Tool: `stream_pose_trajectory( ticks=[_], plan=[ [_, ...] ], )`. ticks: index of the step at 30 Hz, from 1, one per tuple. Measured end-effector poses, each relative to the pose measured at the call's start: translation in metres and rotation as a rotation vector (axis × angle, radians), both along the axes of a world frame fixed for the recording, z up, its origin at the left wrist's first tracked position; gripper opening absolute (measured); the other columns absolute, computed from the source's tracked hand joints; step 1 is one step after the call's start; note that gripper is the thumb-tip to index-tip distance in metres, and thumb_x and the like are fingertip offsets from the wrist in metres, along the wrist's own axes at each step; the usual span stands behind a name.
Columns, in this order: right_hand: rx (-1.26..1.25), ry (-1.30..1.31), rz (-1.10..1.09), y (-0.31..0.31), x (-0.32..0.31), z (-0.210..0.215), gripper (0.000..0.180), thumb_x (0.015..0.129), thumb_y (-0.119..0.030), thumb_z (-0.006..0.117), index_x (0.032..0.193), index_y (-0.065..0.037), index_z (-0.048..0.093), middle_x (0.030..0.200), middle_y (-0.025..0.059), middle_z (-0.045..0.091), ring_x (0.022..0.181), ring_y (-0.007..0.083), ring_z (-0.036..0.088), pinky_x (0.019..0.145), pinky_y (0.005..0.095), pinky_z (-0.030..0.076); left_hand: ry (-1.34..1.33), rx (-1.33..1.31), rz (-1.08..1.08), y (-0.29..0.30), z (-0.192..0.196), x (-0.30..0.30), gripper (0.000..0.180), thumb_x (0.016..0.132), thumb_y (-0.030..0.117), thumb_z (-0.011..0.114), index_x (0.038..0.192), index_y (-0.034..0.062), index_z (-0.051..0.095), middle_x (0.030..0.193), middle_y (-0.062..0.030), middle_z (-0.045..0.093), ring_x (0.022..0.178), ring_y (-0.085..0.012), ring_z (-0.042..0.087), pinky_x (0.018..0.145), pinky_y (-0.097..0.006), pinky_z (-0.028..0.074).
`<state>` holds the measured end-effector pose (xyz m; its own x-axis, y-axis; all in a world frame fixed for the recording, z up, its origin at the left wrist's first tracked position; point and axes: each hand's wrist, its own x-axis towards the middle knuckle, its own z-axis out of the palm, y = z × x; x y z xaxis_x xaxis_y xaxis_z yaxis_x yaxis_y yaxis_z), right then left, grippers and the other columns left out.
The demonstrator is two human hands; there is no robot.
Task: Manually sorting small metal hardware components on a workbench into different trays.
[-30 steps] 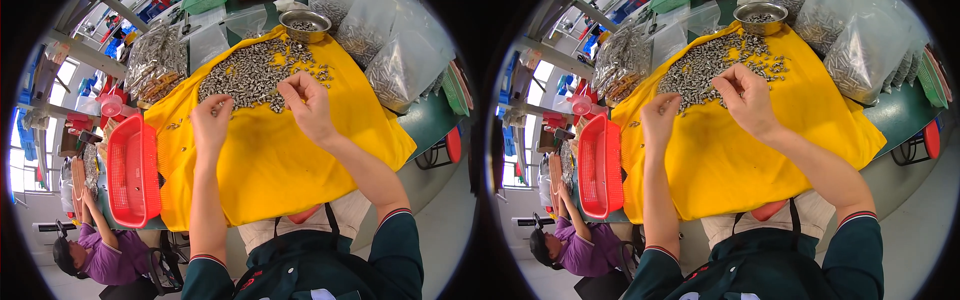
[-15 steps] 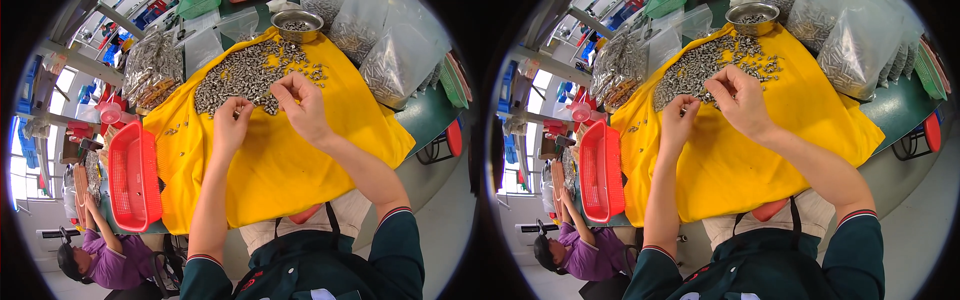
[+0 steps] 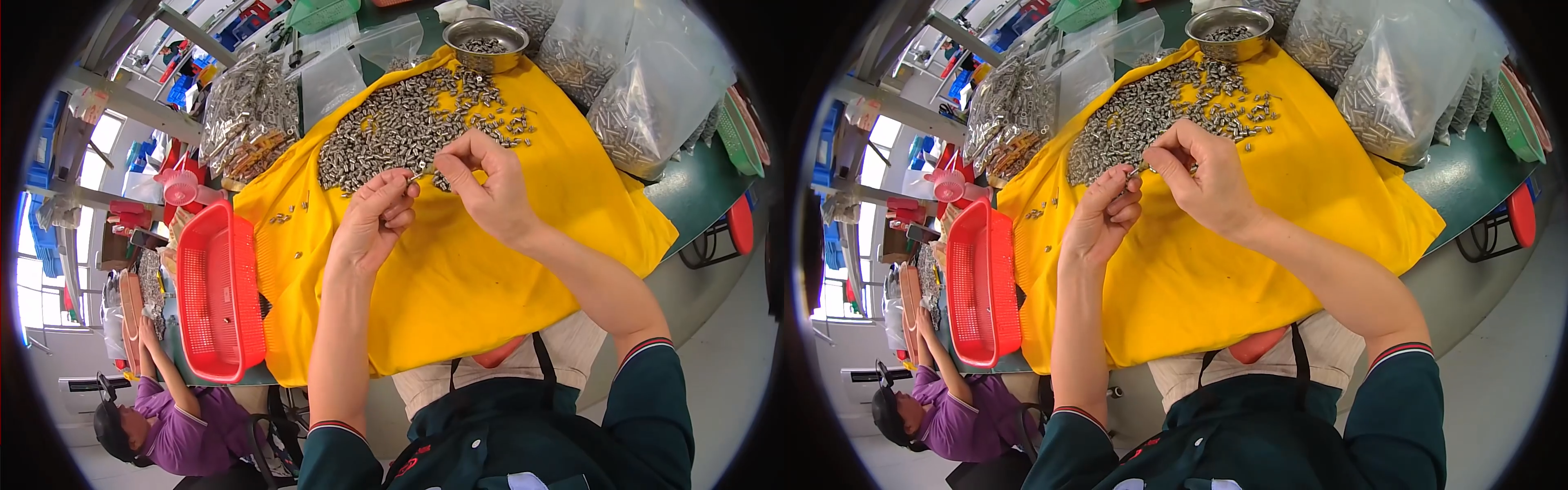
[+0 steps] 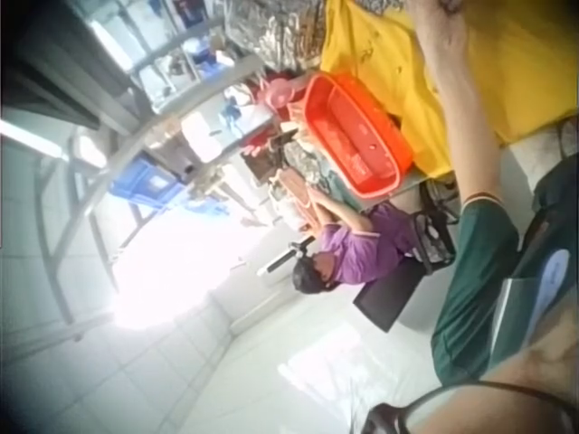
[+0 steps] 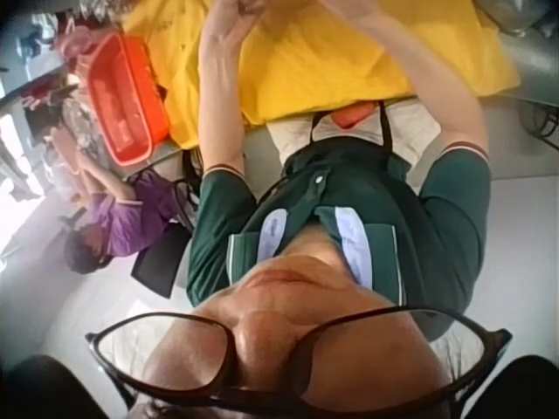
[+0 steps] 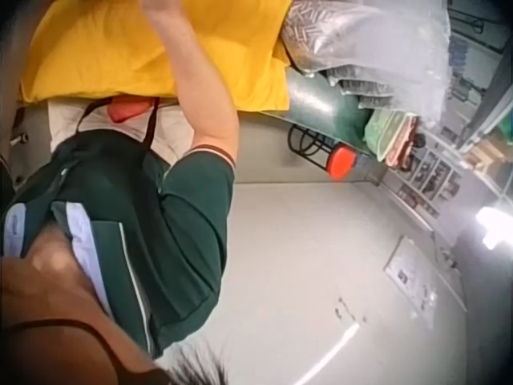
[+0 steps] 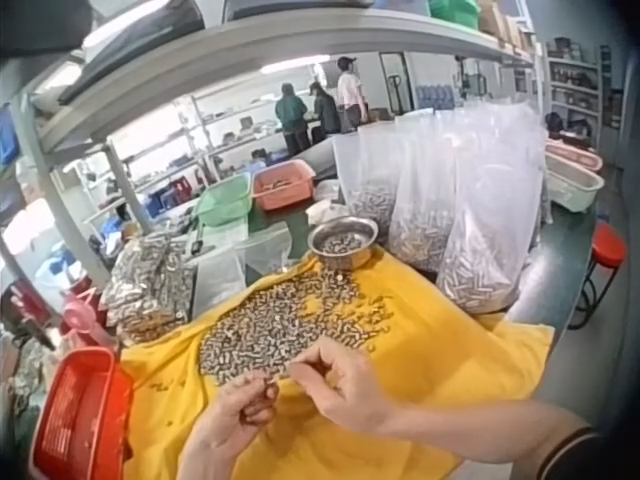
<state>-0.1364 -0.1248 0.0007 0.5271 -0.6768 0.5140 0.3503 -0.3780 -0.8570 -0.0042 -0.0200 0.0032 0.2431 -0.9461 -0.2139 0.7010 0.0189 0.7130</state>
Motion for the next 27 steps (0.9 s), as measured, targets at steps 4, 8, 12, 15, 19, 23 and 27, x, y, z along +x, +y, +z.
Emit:
stream_pose_trajectory(
  ticks=[4,8,12,15,19,23,27],
  plan=[
    [-0.014,0.006,-0.002,-0.0002,-0.0010,-0.0005,0.010,0.079,-0.005,0.058,0.074,0.000,0.053,0.062,0.0037,0.053,0.052,0.0074,0.046,0.048,0.0218,0.039,-0.064,-0.003,0.004,0.0007,0.0005,-0.0012,0.011,0.083,0.009,0.056,0.091,0.0024,0.058,0.075,-0.0043,0.057,0.051,-0.0031,0.033,0.047,-0.016,0.027],
    [-0.011,0.027,0.025,0.0014,-0.0001,-0.0042,0.009,0.081,-0.006,0.057,0.076,0.000,0.053,0.065,0.0019,0.054,0.054,0.0059,0.047,0.050,0.0200,0.039,-0.128,0.012,0.032,0.0017,-0.0026,0.0004,0.011,0.082,0.009,0.057,0.090,0.0021,0.059,0.075,-0.0048,0.058,0.051,-0.0030,0.033,0.046,-0.016,0.026],
    [0.065,0.034,0.036,0.0029,-0.0002,-0.0039,0.010,0.079,-0.005,0.058,0.073,0.001,0.053,0.062,0.0046,0.054,0.051,0.0074,0.046,0.048,0.0217,0.038,-0.155,0.020,0.025,0.0025,-0.0012,0.0007,0.010,0.082,0.009,0.057,0.090,0.0025,0.059,0.075,-0.0050,0.058,0.051,-0.0031,0.033,0.046,-0.016,0.025],
    [0.038,-0.001,0.017,0.0014,0.0013,-0.0038,0.010,0.080,-0.005,0.058,0.074,0.000,0.052,0.061,0.0028,0.053,0.052,0.0057,0.045,0.047,0.0208,0.037,-0.157,0.011,0.009,0.0024,-0.0024,0.0029,0.011,0.082,0.009,0.057,0.092,0.0027,0.059,0.075,-0.0047,0.057,0.051,-0.0031,0.033,0.046,-0.016,0.026],
    [0.230,-0.061,0.011,-0.0046,-0.0029,0.0040,0.009,0.081,-0.006,0.057,0.076,-0.001,0.052,0.061,-0.0014,0.051,0.054,0.0030,0.044,0.047,0.0184,0.036,-0.122,0.028,0.029,-0.0004,-0.0005,-0.0027,0.013,0.083,0.010,0.055,0.094,0.0029,0.058,0.076,-0.0044,0.057,0.051,-0.0032,0.032,0.046,-0.016,0.026],
    [0.097,-0.030,0.006,-0.0014,-0.0021,-0.0006,0.009,0.080,-0.005,0.058,0.075,-0.001,0.052,0.062,0.0006,0.052,0.053,0.0044,0.045,0.047,0.0194,0.037,-0.076,0.008,0.011,0.0004,-0.0006,-0.0021,0.015,0.085,0.012,0.053,0.097,0.0035,0.056,0.078,-0.0045,0.056,0.051,-0.0029,0.031,0.046,-0.015,0.026],
    [-0.047,-0.026,-0.019,0.0011,-0.0020,0.0006,0.008,0.079,-0.004,0.059,0.074,0.000,0.053,0.063,0.0038,0.054,0.052,0.0075,0.047,0.048,0.0215,0.039,-0.023,0.008,0.015,0.0015,0.0018,-0.0028,0.010,0.086,0.014,0.053,0.091,0.0052,0.054,0.078,-0.0049,0.057,0.049,-0.0020,0.030,0.044,-0.015,0.024]
  ],
)
